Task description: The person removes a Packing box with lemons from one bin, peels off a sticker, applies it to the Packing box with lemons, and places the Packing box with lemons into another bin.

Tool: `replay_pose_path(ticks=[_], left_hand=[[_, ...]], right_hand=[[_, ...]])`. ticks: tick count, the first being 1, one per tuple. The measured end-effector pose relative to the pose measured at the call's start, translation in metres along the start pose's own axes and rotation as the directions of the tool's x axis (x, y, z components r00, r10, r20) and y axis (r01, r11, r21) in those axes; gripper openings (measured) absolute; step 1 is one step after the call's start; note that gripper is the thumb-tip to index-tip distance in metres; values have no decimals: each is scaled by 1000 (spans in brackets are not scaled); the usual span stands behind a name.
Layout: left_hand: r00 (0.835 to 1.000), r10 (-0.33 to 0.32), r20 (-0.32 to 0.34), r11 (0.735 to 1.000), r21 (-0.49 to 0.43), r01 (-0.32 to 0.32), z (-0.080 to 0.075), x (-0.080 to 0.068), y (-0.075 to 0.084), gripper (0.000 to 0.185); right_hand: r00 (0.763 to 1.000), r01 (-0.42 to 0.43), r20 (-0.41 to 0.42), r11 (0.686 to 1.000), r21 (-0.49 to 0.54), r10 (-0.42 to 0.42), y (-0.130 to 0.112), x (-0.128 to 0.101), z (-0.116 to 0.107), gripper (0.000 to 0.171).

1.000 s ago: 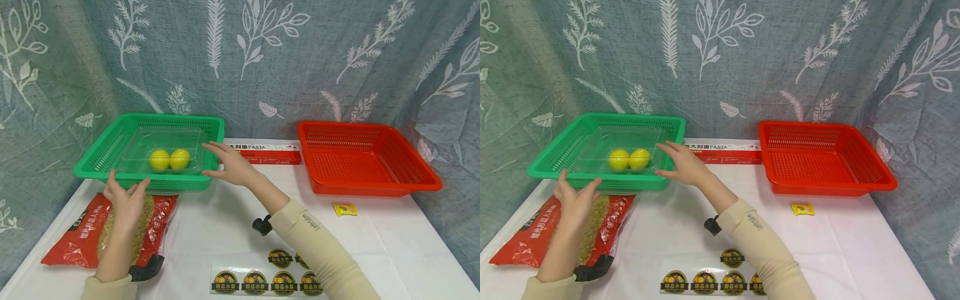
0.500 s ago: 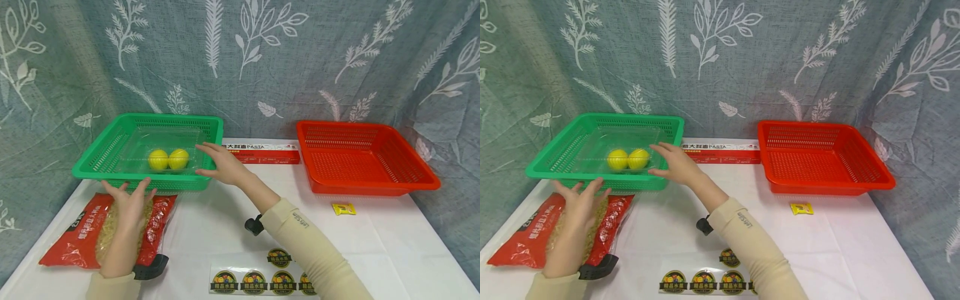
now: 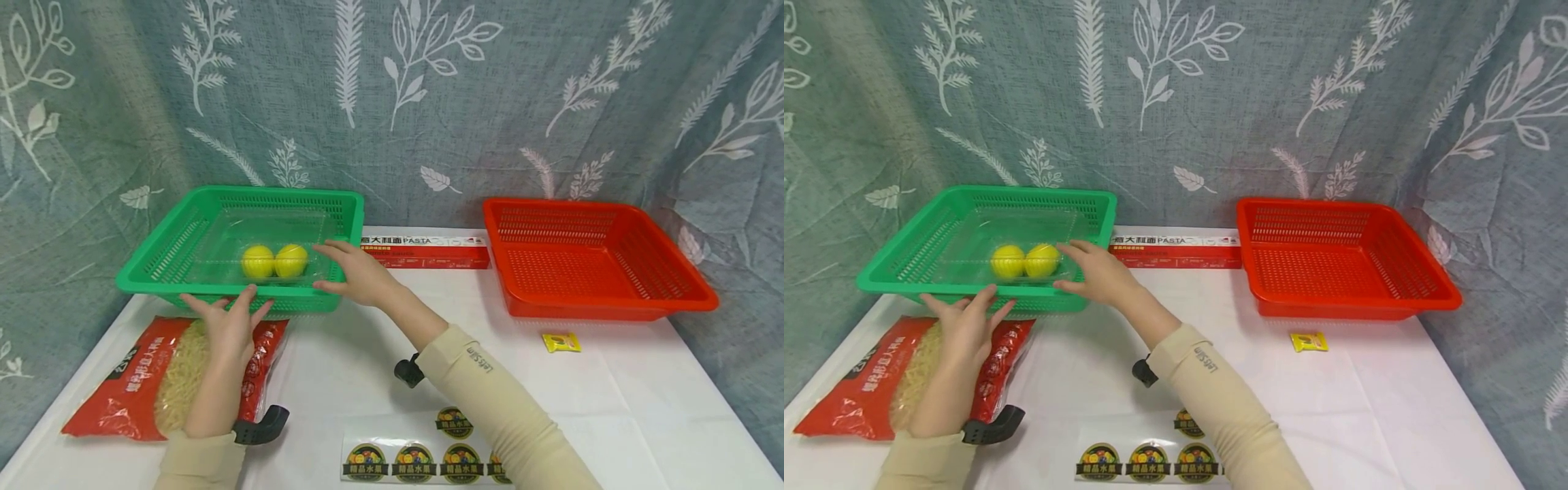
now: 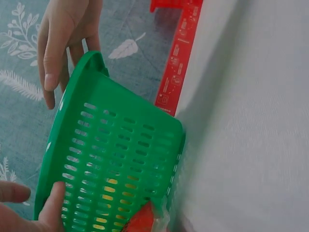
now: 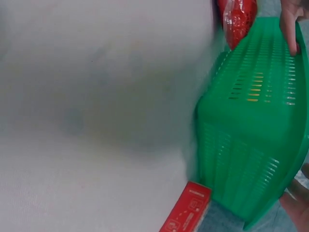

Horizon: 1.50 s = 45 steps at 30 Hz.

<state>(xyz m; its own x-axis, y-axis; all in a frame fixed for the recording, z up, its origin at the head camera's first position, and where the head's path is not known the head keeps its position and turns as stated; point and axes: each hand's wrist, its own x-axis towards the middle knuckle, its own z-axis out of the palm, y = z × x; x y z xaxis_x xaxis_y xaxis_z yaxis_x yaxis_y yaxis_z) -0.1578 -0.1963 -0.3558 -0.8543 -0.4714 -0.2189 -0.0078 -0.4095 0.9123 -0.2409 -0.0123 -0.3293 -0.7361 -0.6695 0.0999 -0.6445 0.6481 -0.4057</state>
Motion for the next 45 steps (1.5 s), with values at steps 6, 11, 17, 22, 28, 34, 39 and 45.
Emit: replay_pose_path(ticks=[6, 11, 17, 22, 28, 34, 39, 45], left_hand=[[999, 27, 24, 998, -65, -26, 3, 0, -2, 97], [999, 44, 19, 995, -87, -42, 2, 4, -7, 98], [998, 57, 7, 994, -96, -56, -3, 12, -14, 102], [999, 31, -21, 996, -81, -32, 6, 3, -6, 95], [1000, 31, -1, 997, -68, -31, 8, -1, -6, 94], [999, 46, 6, 998, -50, -46, 6, -3, -8, 94], [999, 50, -2, 997, -65, -50, 5, -3, -9, 95], [998, 63, -4, 996, -67, -63, 4, -2, -9, 95]], right_hand=[[1000, 13, -19, 1000, -14, -14, -4, 3, 2, 65], [999, 23, -25, 999, -29, -24, -8, 6, 4, 66], [1000, 18, -20, 999, -50, -19, -11, 9, 5, 66], [1000, 1, -16, 999, -37, -2, -13, 10, 5, 66], [1000, -9, -18, 1000, -28, 8, -15, 14, 8, 66], [997, -76, -19, 996, -38, 75, -22, 19, 11, 68], [988, -152, 5, 988, -33, 153, -32, 27, 16, 70], [971, -239, -6, 969, -60, 239, -38, 36, 24, 71]])
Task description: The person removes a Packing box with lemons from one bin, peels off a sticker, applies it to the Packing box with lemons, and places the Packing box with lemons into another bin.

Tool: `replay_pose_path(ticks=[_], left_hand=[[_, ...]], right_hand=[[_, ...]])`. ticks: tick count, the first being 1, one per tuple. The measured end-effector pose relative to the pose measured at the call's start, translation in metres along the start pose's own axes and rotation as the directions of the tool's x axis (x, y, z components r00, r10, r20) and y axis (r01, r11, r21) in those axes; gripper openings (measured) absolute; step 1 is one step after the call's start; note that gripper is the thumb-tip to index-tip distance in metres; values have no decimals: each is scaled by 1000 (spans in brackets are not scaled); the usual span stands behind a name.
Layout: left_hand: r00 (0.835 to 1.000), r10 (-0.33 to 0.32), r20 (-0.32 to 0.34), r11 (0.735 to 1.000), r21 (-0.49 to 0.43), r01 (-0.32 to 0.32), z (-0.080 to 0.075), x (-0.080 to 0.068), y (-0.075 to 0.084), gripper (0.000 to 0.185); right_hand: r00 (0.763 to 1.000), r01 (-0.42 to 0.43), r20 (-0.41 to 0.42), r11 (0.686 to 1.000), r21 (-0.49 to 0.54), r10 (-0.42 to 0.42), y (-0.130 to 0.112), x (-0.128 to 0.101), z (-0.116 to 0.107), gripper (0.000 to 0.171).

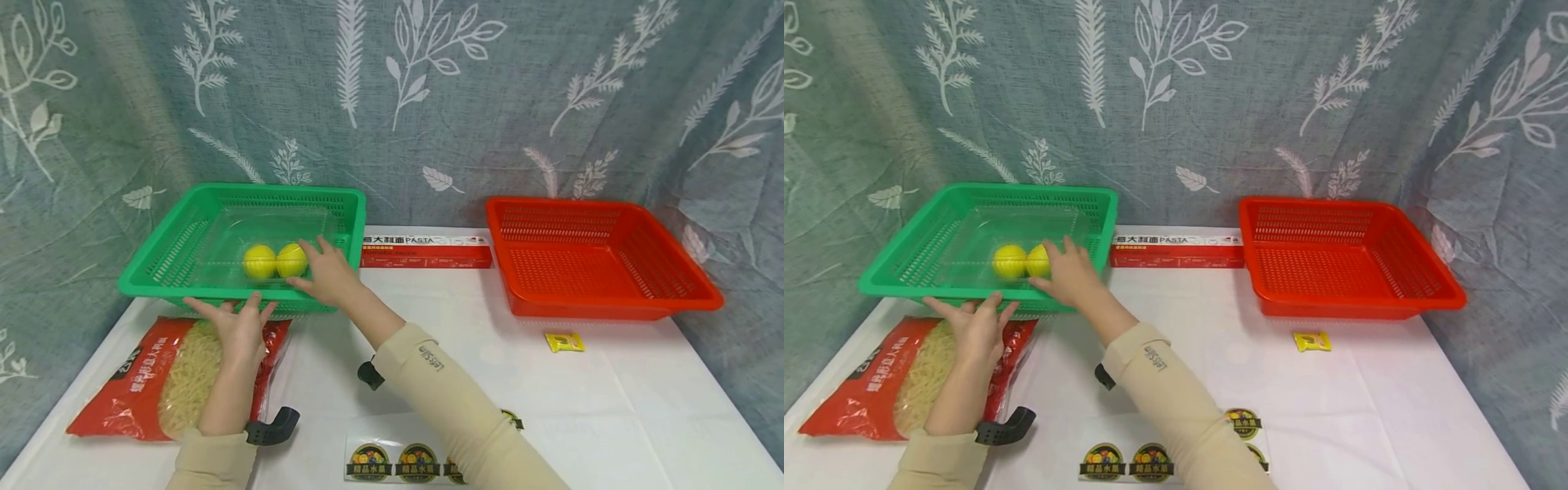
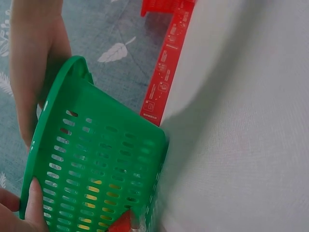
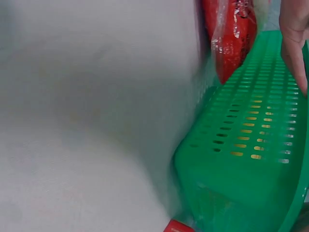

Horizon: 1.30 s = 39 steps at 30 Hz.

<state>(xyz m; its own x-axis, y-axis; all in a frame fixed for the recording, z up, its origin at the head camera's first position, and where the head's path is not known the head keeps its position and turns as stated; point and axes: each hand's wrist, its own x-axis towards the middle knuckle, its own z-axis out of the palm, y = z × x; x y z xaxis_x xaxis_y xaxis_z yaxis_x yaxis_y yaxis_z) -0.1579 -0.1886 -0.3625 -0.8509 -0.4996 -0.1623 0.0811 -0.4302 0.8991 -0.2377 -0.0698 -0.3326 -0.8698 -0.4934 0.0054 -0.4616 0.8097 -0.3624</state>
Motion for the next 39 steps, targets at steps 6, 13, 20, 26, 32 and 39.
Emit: replay_pose_path(ticks=[6, 13, 20, 26, 32, 39], left_hand=[[1000, 12, 3, 1000, 1, -12, 0, 1, 1, 97], [997, 74, 0, 997, -4, -74, 0, 2, -2, 101], [998, 44, -44, 999, 22, -43, 0, 0, -1, 98], [998, 33, -55, 998, 53, -30, 2, -2, 1, 96], [998, 52, -38, 996, 69, -49, 0, -2, -2, 94], [997, 68, -24, 994, 82, -66, -1, -3, -3, 93]], right_hand=[[996, -89, 2, 996, -10, 89, -7, 5, 4, 73], [991, -132, 6, 990, -52, 132, -12, 7, 8, 74], [990, -140, 5, 990, 8, 140, -13, 9, 13, 76], [986, -166, -20, 985, 35, 167, -13, 10, 15, 77], [977, -208, -23, 968, 142, 213, -12, 12, 15, 78], [963, -263, 9, 931, 252, 270, -13, 14, 16, 79]])
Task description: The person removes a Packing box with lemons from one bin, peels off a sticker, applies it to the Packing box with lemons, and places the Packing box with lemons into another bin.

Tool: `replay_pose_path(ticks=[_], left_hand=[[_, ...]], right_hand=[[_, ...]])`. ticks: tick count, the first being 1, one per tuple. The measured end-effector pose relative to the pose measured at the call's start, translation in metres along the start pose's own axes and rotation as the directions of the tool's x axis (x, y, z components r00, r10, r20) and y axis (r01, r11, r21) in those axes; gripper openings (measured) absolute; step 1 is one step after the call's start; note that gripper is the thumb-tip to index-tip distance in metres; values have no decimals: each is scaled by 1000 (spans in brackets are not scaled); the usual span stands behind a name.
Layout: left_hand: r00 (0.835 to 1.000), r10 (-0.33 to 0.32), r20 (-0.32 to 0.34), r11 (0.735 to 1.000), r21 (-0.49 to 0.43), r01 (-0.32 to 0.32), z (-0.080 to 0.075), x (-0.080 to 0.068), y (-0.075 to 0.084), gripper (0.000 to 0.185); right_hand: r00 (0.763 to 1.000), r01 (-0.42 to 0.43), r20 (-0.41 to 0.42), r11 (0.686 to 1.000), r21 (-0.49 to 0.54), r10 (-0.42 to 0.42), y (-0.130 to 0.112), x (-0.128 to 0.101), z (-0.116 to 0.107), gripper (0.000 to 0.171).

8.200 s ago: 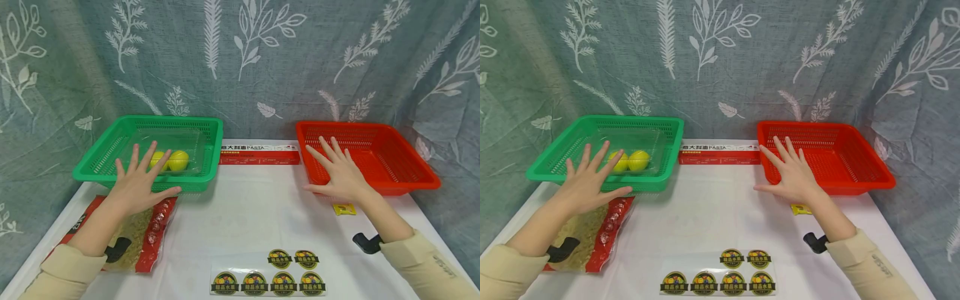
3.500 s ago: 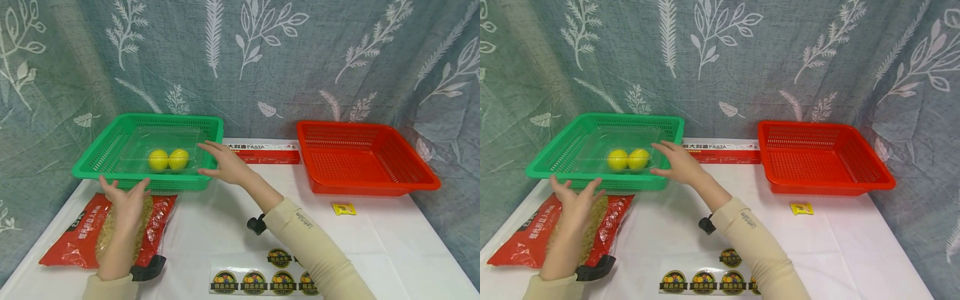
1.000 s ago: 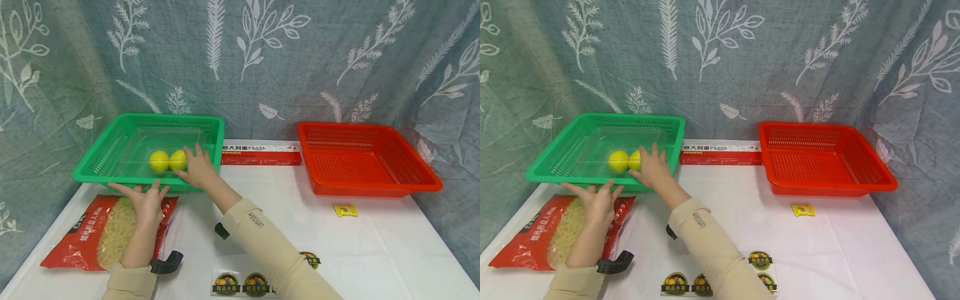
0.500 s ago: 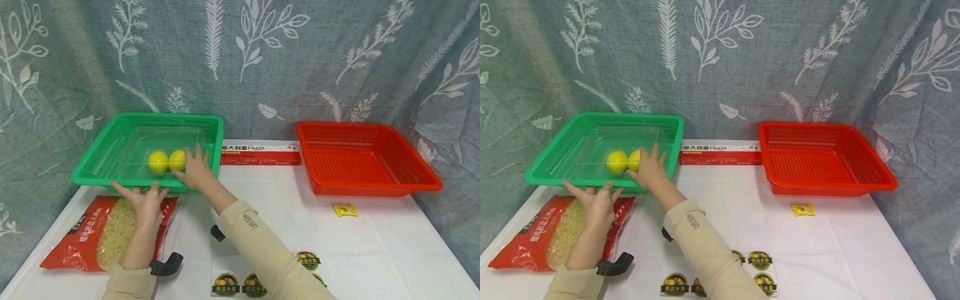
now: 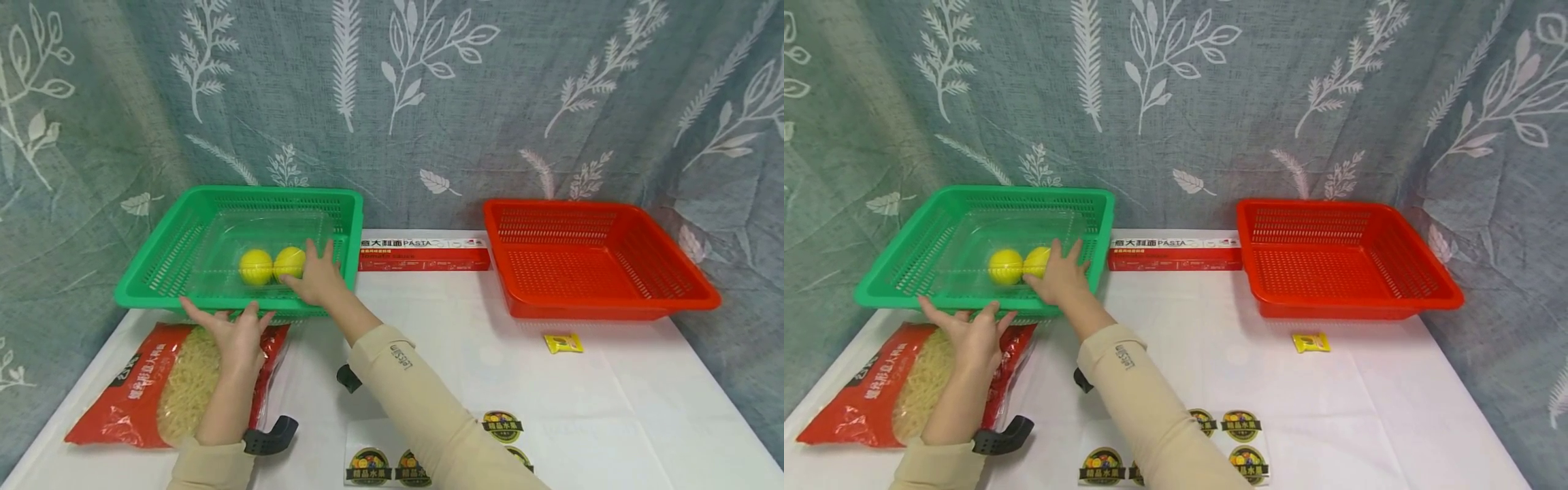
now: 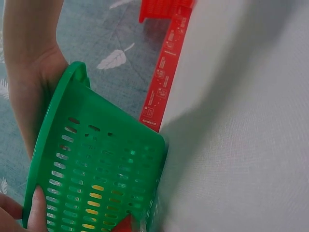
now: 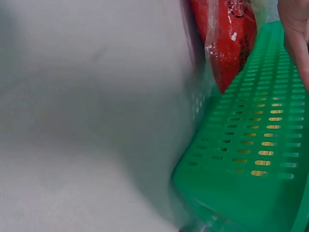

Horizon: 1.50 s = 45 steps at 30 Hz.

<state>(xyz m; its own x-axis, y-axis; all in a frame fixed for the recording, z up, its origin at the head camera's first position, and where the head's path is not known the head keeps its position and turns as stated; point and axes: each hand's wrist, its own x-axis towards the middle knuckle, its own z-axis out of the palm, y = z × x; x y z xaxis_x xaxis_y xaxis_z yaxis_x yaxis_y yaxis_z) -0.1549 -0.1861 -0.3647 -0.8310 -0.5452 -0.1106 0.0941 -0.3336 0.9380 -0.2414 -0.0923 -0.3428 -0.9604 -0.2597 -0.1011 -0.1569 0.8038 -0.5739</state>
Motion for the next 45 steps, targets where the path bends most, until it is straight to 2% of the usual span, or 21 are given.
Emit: replay_pose_path(ticks=[7, 14, 20, 34, 45], left_hand=[[1000, 4, -8, 1000, -5, -4, 0, 2, 1, 93], [1000, -4, -5, 1000, 5, 5, -1, 2, 0, 92], [1000, -5, -13, 1000, 7, 5, -2, 1, -1, 92], [1000, -5, -18, 1000, -2, 5, -1, 2, -1, 90], [1000, -8, -4, 1000, 6, 8, -1, 1, 0, 88]], right_hand=[[1000, -15, 18, 997, 79, 14, -1, 2, -3, 74], [1000, -12, 29, 996, 86, 10, 0, 2, -3, 71], [999, -29, 33, 990, 140, 24, 1, 2, -3, 72], [999, -16, 32, 988, 155, 11, 2, 5, -3, 69], [999, 10, -32, 973, 229, -3, 3, 6, -2, 57]])
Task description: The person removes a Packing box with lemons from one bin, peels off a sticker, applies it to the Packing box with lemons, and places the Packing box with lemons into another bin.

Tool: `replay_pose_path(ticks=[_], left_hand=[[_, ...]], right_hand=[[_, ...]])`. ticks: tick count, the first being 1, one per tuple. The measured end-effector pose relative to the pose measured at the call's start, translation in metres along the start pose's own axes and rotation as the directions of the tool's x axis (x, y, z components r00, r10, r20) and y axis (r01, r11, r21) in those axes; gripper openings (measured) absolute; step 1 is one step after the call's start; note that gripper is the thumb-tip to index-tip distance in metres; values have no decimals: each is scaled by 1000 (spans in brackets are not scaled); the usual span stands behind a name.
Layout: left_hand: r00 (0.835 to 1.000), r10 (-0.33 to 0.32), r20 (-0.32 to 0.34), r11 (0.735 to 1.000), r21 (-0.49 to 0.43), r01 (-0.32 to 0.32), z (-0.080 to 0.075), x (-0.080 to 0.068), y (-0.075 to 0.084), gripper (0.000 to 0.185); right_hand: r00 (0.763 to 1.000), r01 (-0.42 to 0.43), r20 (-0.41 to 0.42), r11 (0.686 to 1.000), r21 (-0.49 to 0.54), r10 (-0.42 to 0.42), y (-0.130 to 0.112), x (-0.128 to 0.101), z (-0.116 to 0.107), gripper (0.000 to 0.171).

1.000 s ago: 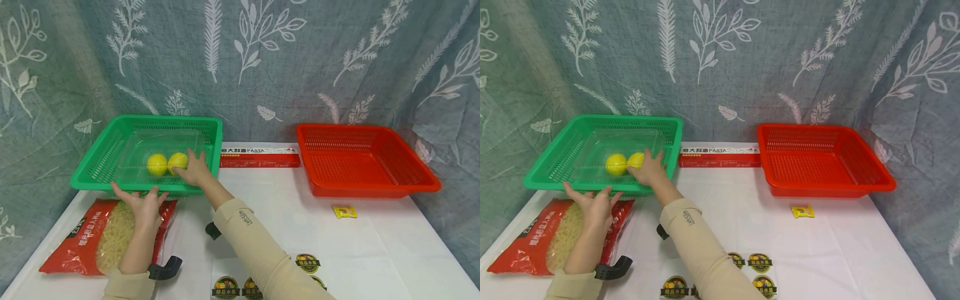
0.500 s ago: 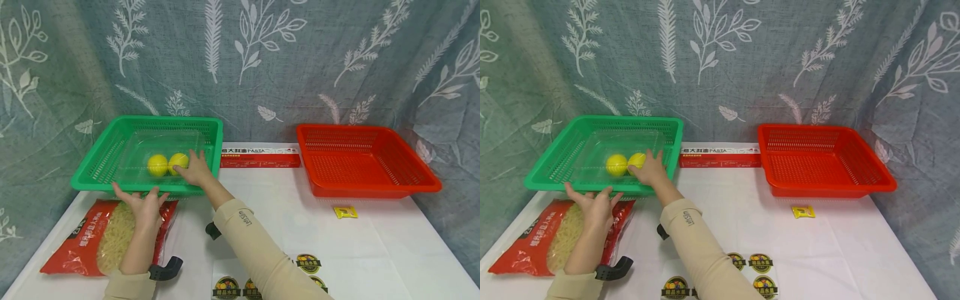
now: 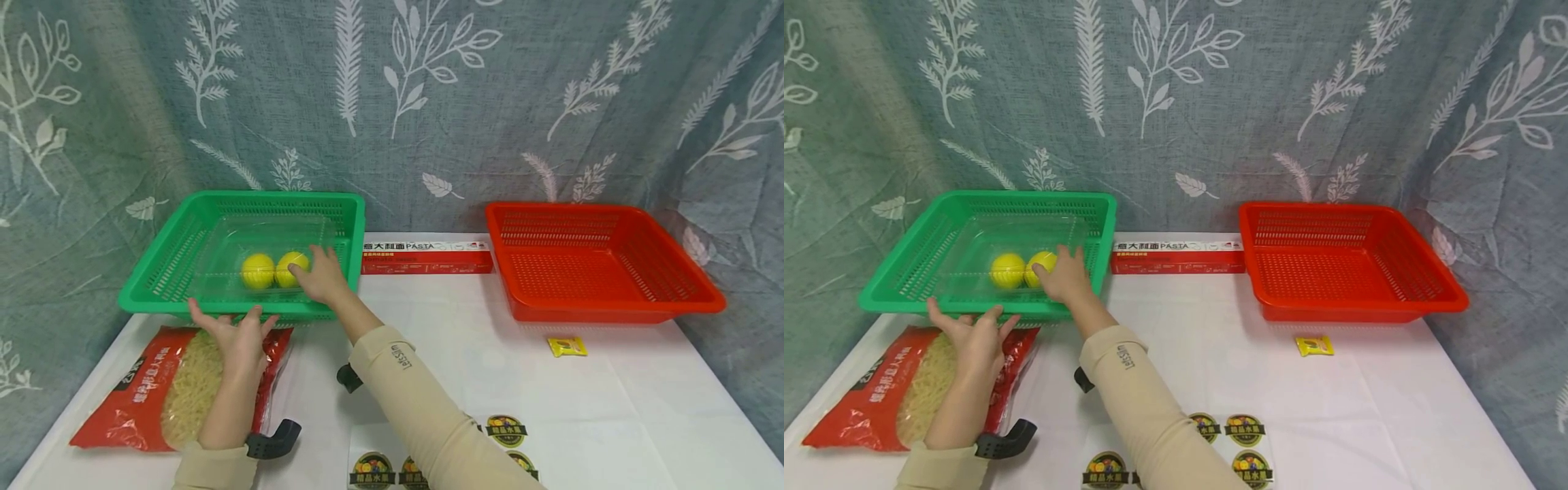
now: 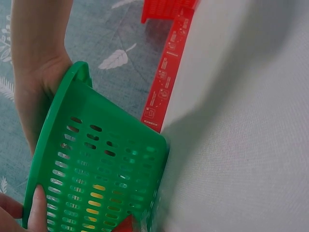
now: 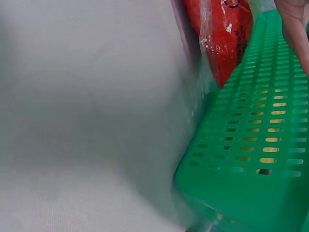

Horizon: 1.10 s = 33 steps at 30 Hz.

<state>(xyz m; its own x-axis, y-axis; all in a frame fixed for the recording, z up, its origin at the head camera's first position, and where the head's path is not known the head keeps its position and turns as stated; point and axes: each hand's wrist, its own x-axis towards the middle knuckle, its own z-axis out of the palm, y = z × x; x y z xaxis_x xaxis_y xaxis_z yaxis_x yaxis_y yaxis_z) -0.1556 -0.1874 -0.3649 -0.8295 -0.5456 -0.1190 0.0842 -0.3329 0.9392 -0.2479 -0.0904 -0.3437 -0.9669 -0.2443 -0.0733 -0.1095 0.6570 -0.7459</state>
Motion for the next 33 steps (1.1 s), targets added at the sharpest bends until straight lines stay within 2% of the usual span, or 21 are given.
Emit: replay_pose_path(ticks=[10, 25, 33], left_hand=[[1000, 6, -2, 1000, 12, -6, 0, 0, 1, 87], [1000, 5, -19, 999, 35, -4, 0, 1, -1, 87], [1000, 14, -11, 1000, 13, -14, -1, -1, -1, 86]], right_hand=[[999, 21, -46, 1000, 23, -20, -1, 0, 2, 46], [995, -9, -101, 999, 39, 13, -2, -3, 3, 35], [993, 13, -119, 999, 51, -7, -1, -2, 2, 27]])
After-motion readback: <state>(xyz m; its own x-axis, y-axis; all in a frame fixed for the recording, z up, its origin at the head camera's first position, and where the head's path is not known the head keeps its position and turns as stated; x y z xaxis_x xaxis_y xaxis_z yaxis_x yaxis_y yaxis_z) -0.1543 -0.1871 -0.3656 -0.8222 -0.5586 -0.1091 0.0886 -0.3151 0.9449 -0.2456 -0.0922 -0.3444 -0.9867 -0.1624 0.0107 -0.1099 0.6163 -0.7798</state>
